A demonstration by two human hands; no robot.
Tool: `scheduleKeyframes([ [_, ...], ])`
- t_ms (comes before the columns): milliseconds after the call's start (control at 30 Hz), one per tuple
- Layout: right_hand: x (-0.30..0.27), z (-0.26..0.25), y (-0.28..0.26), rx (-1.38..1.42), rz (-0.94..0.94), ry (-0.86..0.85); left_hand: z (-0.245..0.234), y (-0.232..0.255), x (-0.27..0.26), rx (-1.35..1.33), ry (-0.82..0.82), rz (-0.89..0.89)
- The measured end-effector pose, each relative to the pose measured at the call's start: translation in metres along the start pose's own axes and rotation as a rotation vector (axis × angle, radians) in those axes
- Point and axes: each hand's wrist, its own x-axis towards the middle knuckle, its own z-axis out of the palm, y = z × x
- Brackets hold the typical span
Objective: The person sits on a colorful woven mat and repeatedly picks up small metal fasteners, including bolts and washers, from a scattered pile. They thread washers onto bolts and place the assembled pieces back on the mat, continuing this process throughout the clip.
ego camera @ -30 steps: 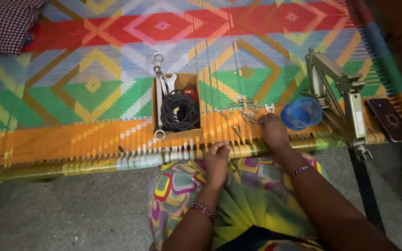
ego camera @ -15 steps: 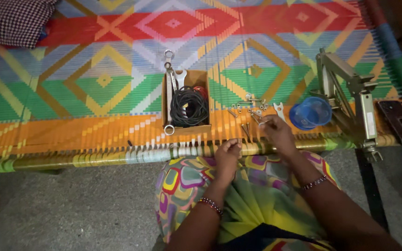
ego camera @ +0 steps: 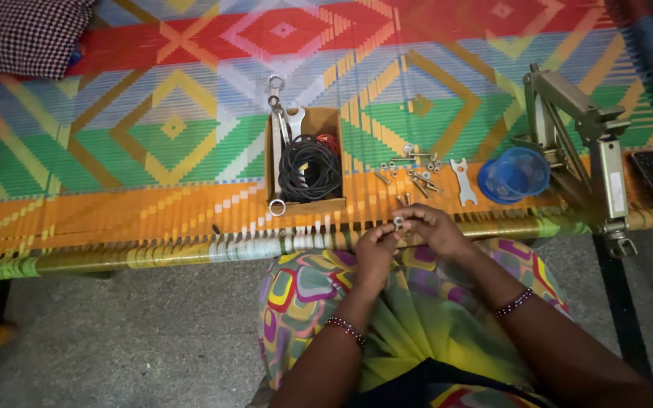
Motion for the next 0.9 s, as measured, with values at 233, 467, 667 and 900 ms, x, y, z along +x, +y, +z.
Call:
scheduleKeyframes([
  [233,-0.002,0.005,-0.009,0.004,0.03,-0.011,-0.004,0.003,-0.003,0.032,-0.02,-0.015],
  [467,-0.003,0.006,-0.009,-0.044,-0.047,-0.023,-0.001,0.008,-0.005,0.011,-0.005,-0.023],
  [667,-0.007,0.006,-0.016,0.027,0.113,0.018,-0.001,0.006,-0.004,0.033,0.021,0.016],
  [900,-0.007,0.003,-0.015,0.092,0.137,0.002,-0.002,0.004,-0.001,0.043,0.023,0.008],
])
